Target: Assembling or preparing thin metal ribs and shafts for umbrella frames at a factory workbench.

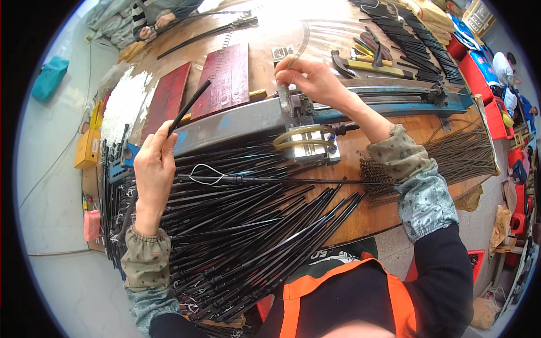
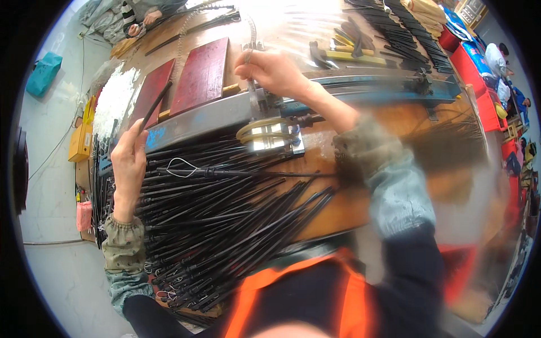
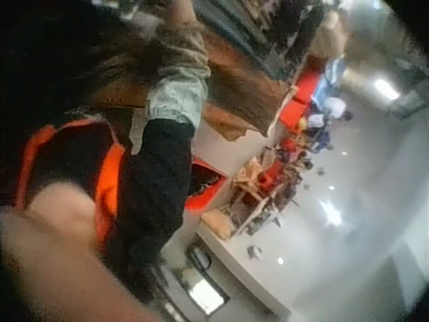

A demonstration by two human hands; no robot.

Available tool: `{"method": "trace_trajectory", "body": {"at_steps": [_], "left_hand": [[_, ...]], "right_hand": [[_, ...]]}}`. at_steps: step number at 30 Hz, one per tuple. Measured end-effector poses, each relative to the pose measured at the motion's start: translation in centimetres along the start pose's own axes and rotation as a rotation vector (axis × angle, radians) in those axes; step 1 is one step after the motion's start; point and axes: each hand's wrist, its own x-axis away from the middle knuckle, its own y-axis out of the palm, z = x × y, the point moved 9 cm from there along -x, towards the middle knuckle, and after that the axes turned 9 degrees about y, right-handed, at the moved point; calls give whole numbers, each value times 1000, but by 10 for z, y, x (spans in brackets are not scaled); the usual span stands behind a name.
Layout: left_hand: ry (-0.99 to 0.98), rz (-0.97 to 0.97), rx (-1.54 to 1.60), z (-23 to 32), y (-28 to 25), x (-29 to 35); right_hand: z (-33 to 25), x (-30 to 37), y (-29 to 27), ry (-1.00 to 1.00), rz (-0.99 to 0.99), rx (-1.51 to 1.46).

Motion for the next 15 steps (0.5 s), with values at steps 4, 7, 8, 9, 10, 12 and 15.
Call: {"method": "trace_trajectory", "body": {"at_steps": [4,7,8,9,10,12,15], "left_hand": [[16,1,19,9,4,-8],[25,-5,-3,8,2,-4],[27,10,-6,8,0,-6],[30,25,-8,8,-2,-8],[30,22,-13,5,-4,-6],[14,4,-32,-3,-6,-4],[-17,-91,-120,-29,-5,7]], "right_hand": [[-5,-3,12,18,-59,30],[-2,-13,53,190,-331,259],[-5,-14,67,88,-382,480],[-6,-13,79,-14,-430,701],[-4,-13,87,43,-449,826],[-4,-8,66,5,-320,815],[19,21,-11,-94,-22,766]]}}
